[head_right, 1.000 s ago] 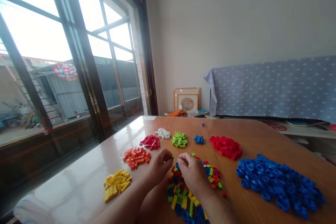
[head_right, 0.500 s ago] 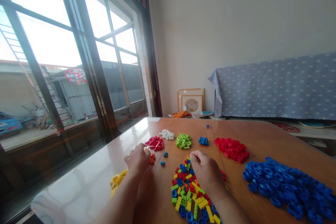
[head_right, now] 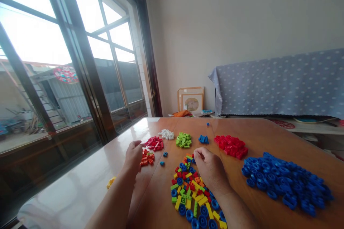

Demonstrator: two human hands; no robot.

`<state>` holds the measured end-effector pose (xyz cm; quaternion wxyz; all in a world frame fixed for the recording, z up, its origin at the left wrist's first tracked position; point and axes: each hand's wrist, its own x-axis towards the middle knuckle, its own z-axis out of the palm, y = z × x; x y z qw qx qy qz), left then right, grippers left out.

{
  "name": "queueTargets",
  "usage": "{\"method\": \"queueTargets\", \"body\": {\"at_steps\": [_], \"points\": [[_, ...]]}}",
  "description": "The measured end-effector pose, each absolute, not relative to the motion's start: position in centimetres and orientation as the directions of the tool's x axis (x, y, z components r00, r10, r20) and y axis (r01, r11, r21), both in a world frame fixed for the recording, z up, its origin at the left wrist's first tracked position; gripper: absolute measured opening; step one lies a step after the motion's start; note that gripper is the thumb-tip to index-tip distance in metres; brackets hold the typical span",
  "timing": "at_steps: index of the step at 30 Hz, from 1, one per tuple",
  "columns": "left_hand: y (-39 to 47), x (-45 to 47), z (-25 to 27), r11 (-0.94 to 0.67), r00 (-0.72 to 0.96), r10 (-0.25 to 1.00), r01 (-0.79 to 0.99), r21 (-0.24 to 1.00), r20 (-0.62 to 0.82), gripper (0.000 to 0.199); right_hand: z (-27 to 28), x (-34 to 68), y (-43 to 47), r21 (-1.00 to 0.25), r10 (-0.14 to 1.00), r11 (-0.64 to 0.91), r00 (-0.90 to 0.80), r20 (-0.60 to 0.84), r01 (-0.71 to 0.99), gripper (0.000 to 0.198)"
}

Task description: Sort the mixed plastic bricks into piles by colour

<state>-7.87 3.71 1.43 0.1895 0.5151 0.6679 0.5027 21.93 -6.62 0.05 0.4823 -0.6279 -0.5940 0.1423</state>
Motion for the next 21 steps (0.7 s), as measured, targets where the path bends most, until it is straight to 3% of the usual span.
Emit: {"method": "queueTargets", "body": {"at_steps": [2,5,11,15,21], "points": [[3.8,-7.8,1.4,-0.023,-0.393,0.886,0.490,0.872,0.244,0.039,0.2,22.0,-6.7,-0.771,0.881,0.177,0.252,0.401,0.611,0.040],[3.7,-7.4,1.5,0.031,-0.321,0.922,0.622,0.783,0.218,0.037,0.4,22.0,-6.8,-0.763,0.872,0.192,0.250,0.422,0.617,0.040],[3.0,-6.6,2.4,0.111,-0.231,0.943,0.897,0.427,0.241,0.034,0.7,22.1,-7.1,-0.769,0.863,0.200,0.263,0.432,0.607,0.036],[2.2,-6.0,2.5,0.107,-0.161,0.959,0.968,0.225,0.235,0.024,0.9,22.1,-7.2,-0.771,0.862,0.203,0.262,0.433,0.604,0.035],[2.2,-5.7,2.2,0.110,-0.149,0.964,0.978,0.177,0.220,0.024,0.9,21.9,-7.1,-0.779,0.866,0.198,0.266,0.423,0.595,0.034]]}}
